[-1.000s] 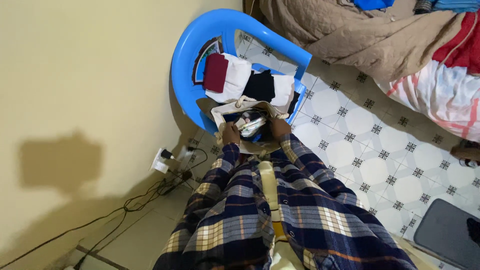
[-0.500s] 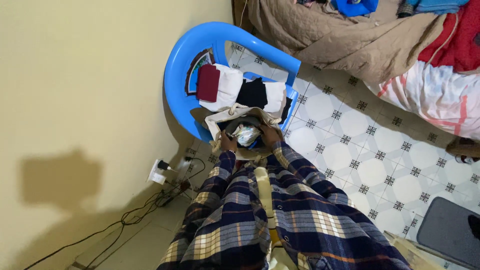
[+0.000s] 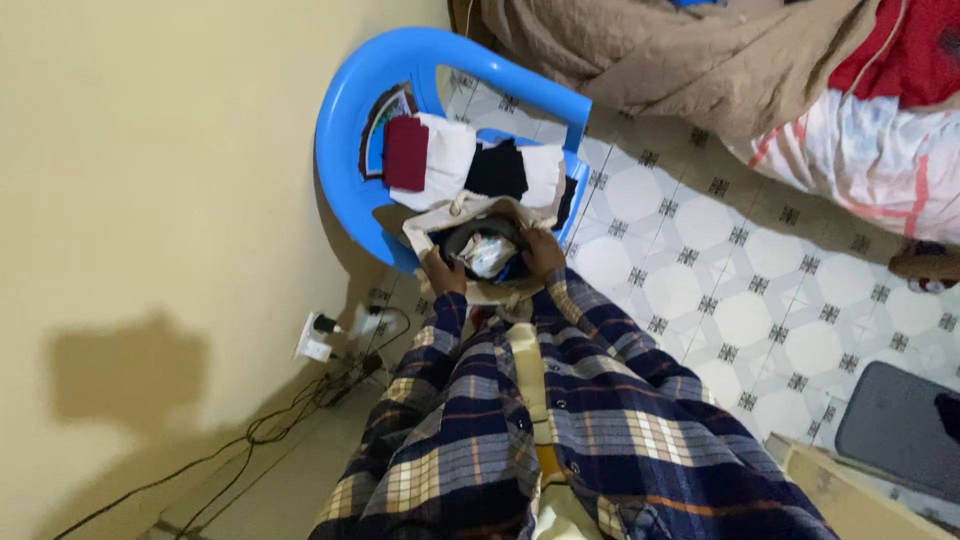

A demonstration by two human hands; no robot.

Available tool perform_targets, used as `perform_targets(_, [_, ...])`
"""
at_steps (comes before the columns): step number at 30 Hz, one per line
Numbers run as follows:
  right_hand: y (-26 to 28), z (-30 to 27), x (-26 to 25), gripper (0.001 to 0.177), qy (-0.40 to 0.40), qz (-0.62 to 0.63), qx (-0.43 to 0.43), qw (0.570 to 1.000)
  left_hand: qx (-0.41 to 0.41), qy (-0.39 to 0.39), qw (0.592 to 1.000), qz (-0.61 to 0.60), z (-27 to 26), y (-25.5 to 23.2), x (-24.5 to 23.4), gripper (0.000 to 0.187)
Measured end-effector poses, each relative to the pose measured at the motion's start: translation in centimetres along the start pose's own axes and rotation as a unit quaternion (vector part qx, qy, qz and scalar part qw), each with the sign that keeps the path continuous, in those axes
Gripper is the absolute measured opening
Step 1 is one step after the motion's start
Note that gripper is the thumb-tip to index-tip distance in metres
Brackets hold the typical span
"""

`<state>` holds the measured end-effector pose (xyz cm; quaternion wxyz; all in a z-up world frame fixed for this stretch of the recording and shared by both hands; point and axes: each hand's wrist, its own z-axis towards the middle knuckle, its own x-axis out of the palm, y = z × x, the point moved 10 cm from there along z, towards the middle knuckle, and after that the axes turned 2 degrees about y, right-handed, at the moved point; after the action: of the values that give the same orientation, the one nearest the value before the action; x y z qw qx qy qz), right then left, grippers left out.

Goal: Unpacking clothes from a bag and sorting them onto a bed and chair.

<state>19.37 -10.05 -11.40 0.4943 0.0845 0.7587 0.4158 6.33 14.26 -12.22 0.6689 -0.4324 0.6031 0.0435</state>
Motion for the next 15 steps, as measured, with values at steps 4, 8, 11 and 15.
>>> perform_targets(4, [0.4,0.1,-2.3,0.046,-0.065,0.043,0.001,0.997,-0.046,-0.037,0.981,-0.184,0.2,0.4,-2.4,0.06])
perform_targets(8, [4.1,-0.7,-2.1,0.047,0.091,0.342,0.013,0.935,0.059,0.055,0.89,-0.448,0.8,-5.0,-2.4,0.06])
perform_targets(11, [10.2,-3.0,-2.2,0.069,0.131,0.678,0.227,0.687,0.28,-0.003,0.905,-0.321,-1.8,-21.1,-11.5,0.064])
perform_targets(15, [14.1,-3.4,-7.0,0.085,0.053,0.691,0.117,0.711,0.407,-0.078,0.905,-0.092,-3.6,-30.6,-15.2,0.026])
